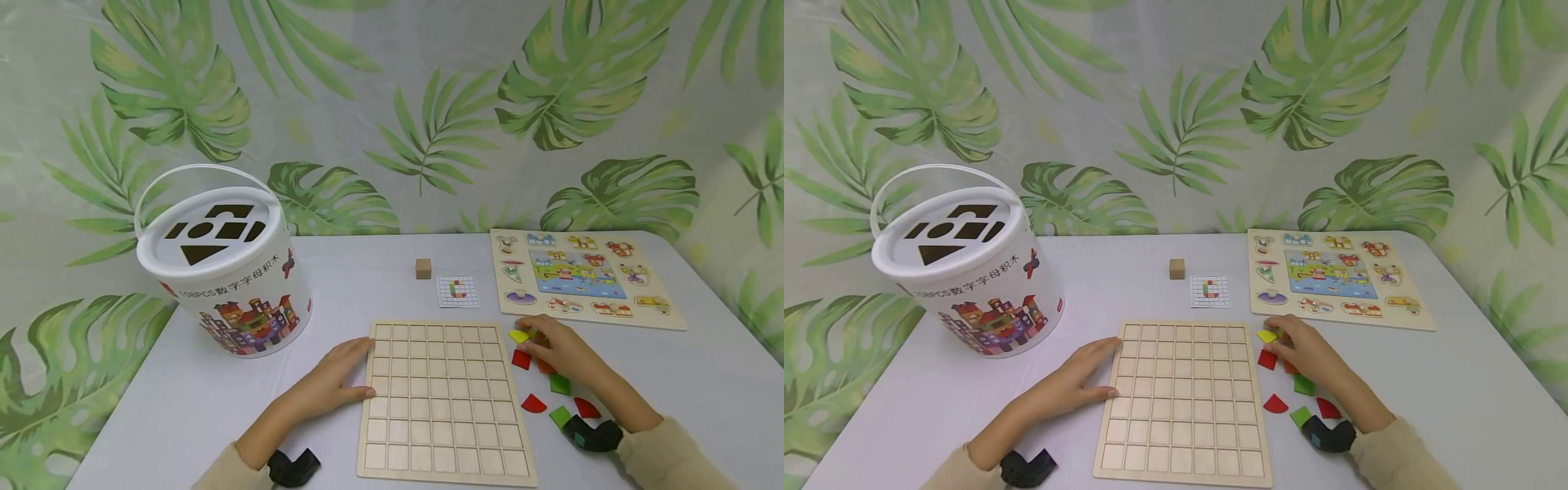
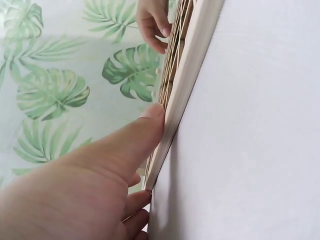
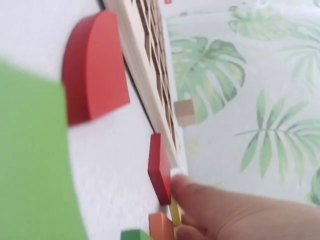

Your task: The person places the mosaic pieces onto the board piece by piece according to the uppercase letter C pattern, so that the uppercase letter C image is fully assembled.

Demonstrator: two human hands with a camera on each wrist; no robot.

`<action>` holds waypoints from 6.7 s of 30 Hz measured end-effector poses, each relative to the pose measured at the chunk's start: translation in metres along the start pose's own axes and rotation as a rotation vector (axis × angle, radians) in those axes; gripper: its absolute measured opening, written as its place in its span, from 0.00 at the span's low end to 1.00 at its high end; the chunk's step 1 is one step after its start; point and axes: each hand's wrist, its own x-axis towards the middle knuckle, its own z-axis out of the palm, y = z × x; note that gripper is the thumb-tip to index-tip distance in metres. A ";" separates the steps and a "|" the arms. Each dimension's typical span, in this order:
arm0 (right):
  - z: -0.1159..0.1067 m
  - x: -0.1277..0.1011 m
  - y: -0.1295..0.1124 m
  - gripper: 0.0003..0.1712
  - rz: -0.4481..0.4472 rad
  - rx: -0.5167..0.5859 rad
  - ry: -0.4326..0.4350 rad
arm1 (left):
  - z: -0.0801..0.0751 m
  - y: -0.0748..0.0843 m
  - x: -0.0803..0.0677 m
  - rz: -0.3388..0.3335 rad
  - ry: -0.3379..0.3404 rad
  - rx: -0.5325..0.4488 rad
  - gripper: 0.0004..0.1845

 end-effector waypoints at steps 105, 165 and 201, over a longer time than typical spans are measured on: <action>0.003 -0.023 -0.020 0.15 0.011 -0.120 -0.005 | 0.003 -0.004 0.001 0.004 -0.010 0.023 0.42; 0.056 0.043 -0.081 0.19 -0.184 0.092 -0.171 | 0.004 -0.006 0.002 0.013 -0.002 0.037 0.43; -0.011 -0.007 0.019 0.26 0.130 -0.050 0.014 | 0.003 -0.007 0.001 0.024 -0.004 0.025 0.43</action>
